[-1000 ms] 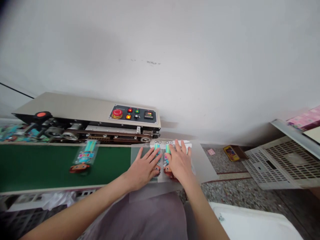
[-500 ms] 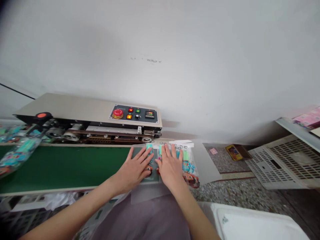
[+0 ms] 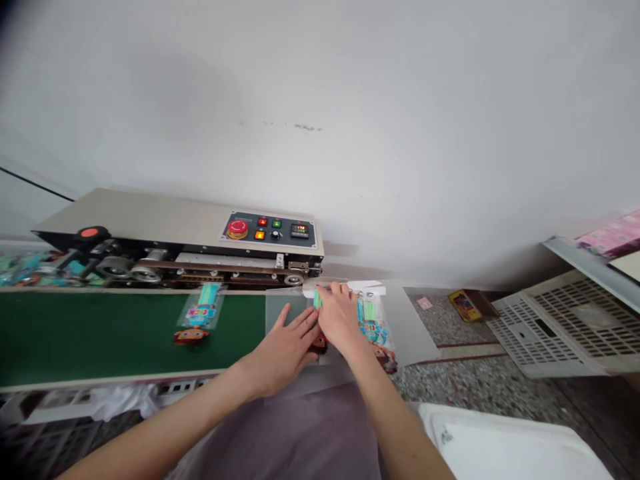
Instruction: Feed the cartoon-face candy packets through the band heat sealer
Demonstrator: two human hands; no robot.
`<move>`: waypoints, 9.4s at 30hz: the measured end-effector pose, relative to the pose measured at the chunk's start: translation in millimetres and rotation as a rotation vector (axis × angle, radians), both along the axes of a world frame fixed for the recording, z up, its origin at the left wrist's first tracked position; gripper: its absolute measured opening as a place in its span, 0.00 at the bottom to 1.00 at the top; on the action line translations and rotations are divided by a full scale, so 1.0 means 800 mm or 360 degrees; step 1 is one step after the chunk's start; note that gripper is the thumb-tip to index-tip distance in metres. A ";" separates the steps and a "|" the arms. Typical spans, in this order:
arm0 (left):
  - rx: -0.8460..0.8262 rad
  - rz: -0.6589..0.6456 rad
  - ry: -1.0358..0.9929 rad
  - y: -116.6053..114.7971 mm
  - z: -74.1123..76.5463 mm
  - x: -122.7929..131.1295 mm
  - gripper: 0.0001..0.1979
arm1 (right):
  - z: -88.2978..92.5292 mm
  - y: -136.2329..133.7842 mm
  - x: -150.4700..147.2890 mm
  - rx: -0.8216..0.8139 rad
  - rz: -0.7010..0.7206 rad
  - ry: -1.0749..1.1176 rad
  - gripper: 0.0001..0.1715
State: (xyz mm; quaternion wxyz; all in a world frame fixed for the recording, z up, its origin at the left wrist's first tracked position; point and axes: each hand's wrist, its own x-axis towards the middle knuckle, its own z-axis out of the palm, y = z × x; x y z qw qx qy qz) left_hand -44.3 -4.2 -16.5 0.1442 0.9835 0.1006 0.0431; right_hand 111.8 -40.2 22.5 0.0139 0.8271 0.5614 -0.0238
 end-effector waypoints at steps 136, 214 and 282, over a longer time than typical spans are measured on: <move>0.0141 0.0217 -0.0120 -0.001 0.018 0.032 0.27 | -0.060 -0.118 0.040 0.0244 -0.0089 -0.0545 0.29; -0.2121 0.0759 -0.1165 0.000 0.049 0.017 0.10 | 0.065 -0.045 -0.006 0.0684 0.0134 0.1300 0.10; 0.0332 0.0111 -0.0179 0.000 -0.027 0.037 0.30 | -0.051 -0.104 0.021 0.0172 -0.0085 -0.0149 0.29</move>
